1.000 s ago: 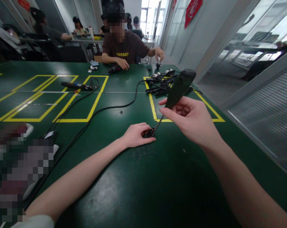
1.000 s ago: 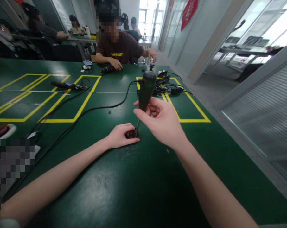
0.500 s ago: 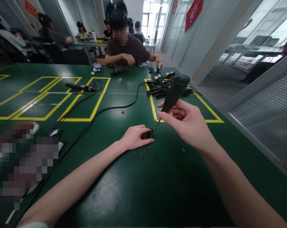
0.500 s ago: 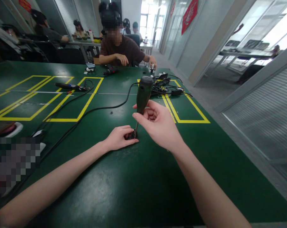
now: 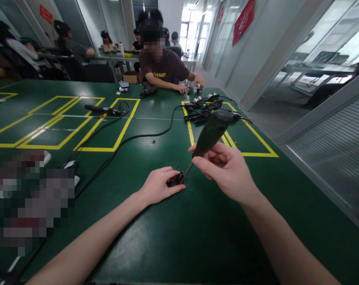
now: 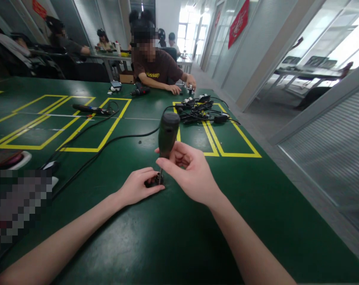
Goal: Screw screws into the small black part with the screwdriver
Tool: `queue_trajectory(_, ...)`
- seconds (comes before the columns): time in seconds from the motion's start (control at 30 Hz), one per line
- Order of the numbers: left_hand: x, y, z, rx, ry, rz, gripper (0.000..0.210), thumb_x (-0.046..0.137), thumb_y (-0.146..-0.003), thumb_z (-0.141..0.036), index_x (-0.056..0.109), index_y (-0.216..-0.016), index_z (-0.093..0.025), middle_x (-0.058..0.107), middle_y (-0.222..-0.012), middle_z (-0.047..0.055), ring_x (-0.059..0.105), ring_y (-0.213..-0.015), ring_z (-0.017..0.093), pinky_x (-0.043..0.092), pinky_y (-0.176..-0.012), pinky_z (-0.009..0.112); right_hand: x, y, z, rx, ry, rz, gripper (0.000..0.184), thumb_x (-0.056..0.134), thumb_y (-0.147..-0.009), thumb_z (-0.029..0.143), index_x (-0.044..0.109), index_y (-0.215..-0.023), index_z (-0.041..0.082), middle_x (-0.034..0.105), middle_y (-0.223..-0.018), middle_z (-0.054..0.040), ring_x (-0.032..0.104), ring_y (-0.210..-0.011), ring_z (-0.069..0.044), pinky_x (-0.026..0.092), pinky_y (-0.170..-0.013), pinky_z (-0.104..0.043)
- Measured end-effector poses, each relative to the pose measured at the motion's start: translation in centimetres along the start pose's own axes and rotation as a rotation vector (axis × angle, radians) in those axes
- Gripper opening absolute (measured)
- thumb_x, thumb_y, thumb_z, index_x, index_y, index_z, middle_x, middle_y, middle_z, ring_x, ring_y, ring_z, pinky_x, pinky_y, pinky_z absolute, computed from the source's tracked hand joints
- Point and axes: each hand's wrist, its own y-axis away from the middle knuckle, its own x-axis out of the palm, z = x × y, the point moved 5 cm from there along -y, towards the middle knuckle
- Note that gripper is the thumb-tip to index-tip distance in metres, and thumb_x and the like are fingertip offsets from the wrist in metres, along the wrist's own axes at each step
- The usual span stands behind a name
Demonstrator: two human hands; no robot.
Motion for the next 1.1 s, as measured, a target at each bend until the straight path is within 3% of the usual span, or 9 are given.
queue_trajectory(0.33,0.1,0.3,-0.3,0.065,-0.054,0.001,0.027,0.071,-0.095,-0.046,0.07,-0.094,-0.019,0.06,-0.075,-0.001,0.057,-0.067,0.015,0.044,-0.065,0.027,0.2,1.2,-2.1,0.001,-0.078,-0.078,0.019,0.077,-0.084,0.028,0.074,-0.1,0.018,0.053,-0.054,0.0082,0.045,-0.042,-0.008,0.037,-0.042,-0.022)
queue_trajectory(0.47,0.0,0.4,-0.7,0.095,-0.064,0.016,0.025,0.066,-0.099,-0.044,0.068,-0.096,-0.019,0.062,-0.076,0.001,0.059,-0.069,0.017,0.046,-0.066,0.028,0.6,1.8,-3.1,-0.036,0.026,-0.091,0.007,0.073,-0.087,0.024,0.076,-0.09,0.019,0.057,-0.055,0.0057,0.051,-0.044,-0.009,0.042,-0.045,-0.024)
queue_trajectory(0.6,-0.1,0.4,-0.8,0.103,-0.064,0.019,0.023,0.065,-0.099,-0.042,0.066,-0.096,-0.019,0.064,-0.079,0.002,0.06,-0.071,0.017,0.047,-0.067,0.028,0.8,2.3,-4.1,-0.124,0.121,-0.199,0.012,0.07,-0.092,0.024,0.08,-0.087,0.021,0.059,-0.054,0.0046,0.053,-0.046,-0.011,0.046,-0.051,-0.028)
queue_trajectory(0.83,-0.1,0.4,-0.8,0.114,-0.072,0.031,0.022,0.067,-0.098,-0.04,0.067,-0.1,-0.019,0.065,-0.081,0.002,0.061,-0.073,0.018,0.048,-0.068,0.029,0.8,3.1,-3.5,-0.303,0.355,-0.299,0.024,0.062,-0.095,0.019,0.084,-0.1,0.026,0.074,-0.091,-0.0061,0.07,-0.078,-0.02,0.06,-0.07,-0.036)
queue_trajectory(1.0,0.1,0.4,-0.6,0.097,-0.067,0.041,0.026,0.066,-0.099,-0.043,0.069,-0.107,-0.019,0.067,-0.089,0.004,0.065,-0.08,0.019,0.053,-0.073,0.031,1.1,3.3,-4.3,-0.262,0.275,-0.328,0.018,0.066,-0.093,0.019,0.08,-0.104,0.024,0.075,-0.085,-0.004,0.068,-0.067,-0.017,0.06,-0.061,-0.033)
queue_trajectory(1.1,0.1,0.5,-0.4,0.081,-0.052,0.045,0.029,0.065,-0.099,-0.045,0.069,-0.112,-0.02,0.068,-0.102,0.006,0.067,-0.085,0.019,0.055,-0.076,0.031,1.1,3.3,-4.8,-0.237,0.145,-0.409,0.009,0.077,-0.085,0.019,0.075,-0.092,0.023,0.075,-0.077,-0.0024,0.069,-0.063,-0.017,0.06,-0.056,-0.031)
